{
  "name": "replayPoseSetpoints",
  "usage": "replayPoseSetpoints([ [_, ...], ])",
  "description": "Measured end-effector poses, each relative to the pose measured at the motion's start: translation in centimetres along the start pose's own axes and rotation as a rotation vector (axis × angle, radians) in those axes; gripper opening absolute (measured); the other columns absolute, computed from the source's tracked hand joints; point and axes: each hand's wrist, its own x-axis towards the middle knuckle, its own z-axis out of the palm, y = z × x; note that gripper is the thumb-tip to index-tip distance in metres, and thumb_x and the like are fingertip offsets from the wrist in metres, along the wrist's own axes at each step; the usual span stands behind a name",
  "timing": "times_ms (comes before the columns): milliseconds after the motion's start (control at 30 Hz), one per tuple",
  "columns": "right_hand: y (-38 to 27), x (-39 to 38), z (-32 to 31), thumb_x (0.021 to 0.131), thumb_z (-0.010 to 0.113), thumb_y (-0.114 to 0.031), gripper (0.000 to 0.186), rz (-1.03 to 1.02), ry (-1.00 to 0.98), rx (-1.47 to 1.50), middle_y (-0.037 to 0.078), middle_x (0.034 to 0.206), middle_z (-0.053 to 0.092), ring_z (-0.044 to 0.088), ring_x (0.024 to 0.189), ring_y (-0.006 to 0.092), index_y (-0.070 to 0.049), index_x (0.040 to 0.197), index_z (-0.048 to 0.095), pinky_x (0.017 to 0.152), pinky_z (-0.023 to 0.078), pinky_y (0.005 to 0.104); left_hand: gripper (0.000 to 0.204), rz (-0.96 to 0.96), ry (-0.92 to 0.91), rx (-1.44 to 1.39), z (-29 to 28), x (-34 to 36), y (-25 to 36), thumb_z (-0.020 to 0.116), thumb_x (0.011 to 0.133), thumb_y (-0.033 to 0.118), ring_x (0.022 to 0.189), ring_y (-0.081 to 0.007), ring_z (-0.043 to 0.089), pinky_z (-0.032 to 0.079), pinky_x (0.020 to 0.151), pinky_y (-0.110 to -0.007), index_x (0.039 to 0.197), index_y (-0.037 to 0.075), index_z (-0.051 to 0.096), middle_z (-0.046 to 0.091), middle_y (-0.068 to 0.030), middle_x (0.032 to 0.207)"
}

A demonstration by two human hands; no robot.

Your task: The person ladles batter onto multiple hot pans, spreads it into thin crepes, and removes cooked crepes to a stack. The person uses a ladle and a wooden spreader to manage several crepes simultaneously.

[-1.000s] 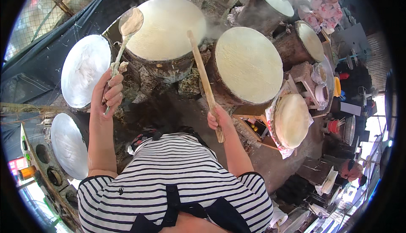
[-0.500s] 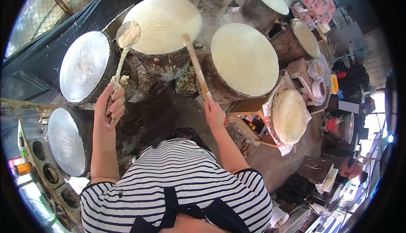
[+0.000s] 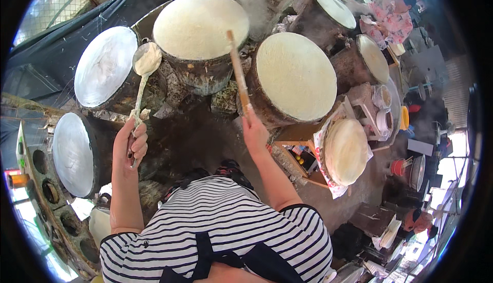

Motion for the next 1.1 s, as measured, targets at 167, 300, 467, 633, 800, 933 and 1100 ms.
replayPoseSetpoints([
  [167,1.7,0.3,0.4,0.087,0.056,-0.03,0.043,0.147,-0.18,0.125,0.014,0.084,0.064,0.062,0.071,0.0334,-0.02,0.128,0.05,0.061,0.049,0.0448,0.037,0.123,0.181,-0.031,2.8,-0.7,-2.4,0.038,0.097,0.036,0.027,-0.0084,0.028,0.022,0.025,-0.02,0.068,0.013,0.037,0.033,0.0035,0.041],
  [300,1.0,-1.8,-0.6,0.086,0.059,-0.029,0.043,-0.015,-0.346,0.456,0.016,0.089,0.065,0.063,0.078,0.0344,-0.02,0.127,0.051,0.066,0.049,0.0439,0.036,0.186,0.211,-0.139,4.6,-2.0,-4.8,0.038,0.098,0.035,0.027,-0.0086,0.026,0.021,0.025,-0.02,0.069,0.013,0.036,0.032,0.0031,0.04],
  [467,2.6,1.2,-1.5,0.086,0.06,-0.028,0.041,0.093,-0.484,0.32,0.014,0.092,0.065,0.063,0.077,0.0339,-0.018,0.125,0.053,0.064,0.05,0.0426,0.033,0.337,0.442,-0.323,8.3,-4.1,-7.5,0.041,0.097,0.034,0.028,-0.0065,0.025,0.022,0.027,-0.02,0.074,0.011,0.039,0.032,0.0028,0.043],
  [633,0.8,-1.7,-1.1,0.081,0.066,-0.029,0.047,-0.198,-0.647,0.447,0.01,0.086,0.066,0.064,0.074,0.0305,-0.016,0.124,0.053,0.062,0.051,0.0388,0.025,0.434,0.237,-0.37,6.3,-9.4,-10.9,0.037,0.098,0.029,0.036,-0.0034,0.03,0.023,0.026,-0.021,0.083,0.009,0.04,0.03,0.0046,0.054],
  [800,-4.9,-0.8,0.2,0.086,0.061,-0.018,0.024,-0.255,-0.97,0.699,0.006,0.069,0.059,0.057,0.052,0.0142,-0.004,0.105,0.053,0.049,0.045,0.0282,0.022,0.681,0.48,-0.418,8.4,-15.5,-15.2,0.039,0.097,0.027,0.038,-0.0012,0.03,0.025,0.029,-0.017,0.088,0.007,0.043,0.035,0.005,0.061],
  [933,-11.0,-3.5,5.8,0.09,0.051,-0.007,0.02,-0.254,-1.459,0.87,0.002,0.067,0.052,0.047,0.044,0.0061,-0.001,0.108,0.047,0.04,0.038,0.0205,0.02,0.771,0.647,-0.436,3.0,-19.8,-18.3,0.041,0.096,0.024,0.039,-0.0049,0.034,0.027,0.03,-0.02,0.089,0.006,0.045,0.042,0.0011,0.062],
  [1100,-17.5,-12.9,8.5,0.092,0.046,-0.008,0.025,-0.738,-1.818,0.69,0.001,0.07,0.052,0.046,0.051,0.0041,-0.001,0.117,0.047,0.048,0.04,0.0186,0.02,0.998,0.953,-0.605,-3.9,-25.6,-31.8,0.045,0.095,0.024,0.035,-0.009,0.038,0.029,0.028,-0.024,0.085,0.006,0.047,0.045,-0.0027,0.06],
])
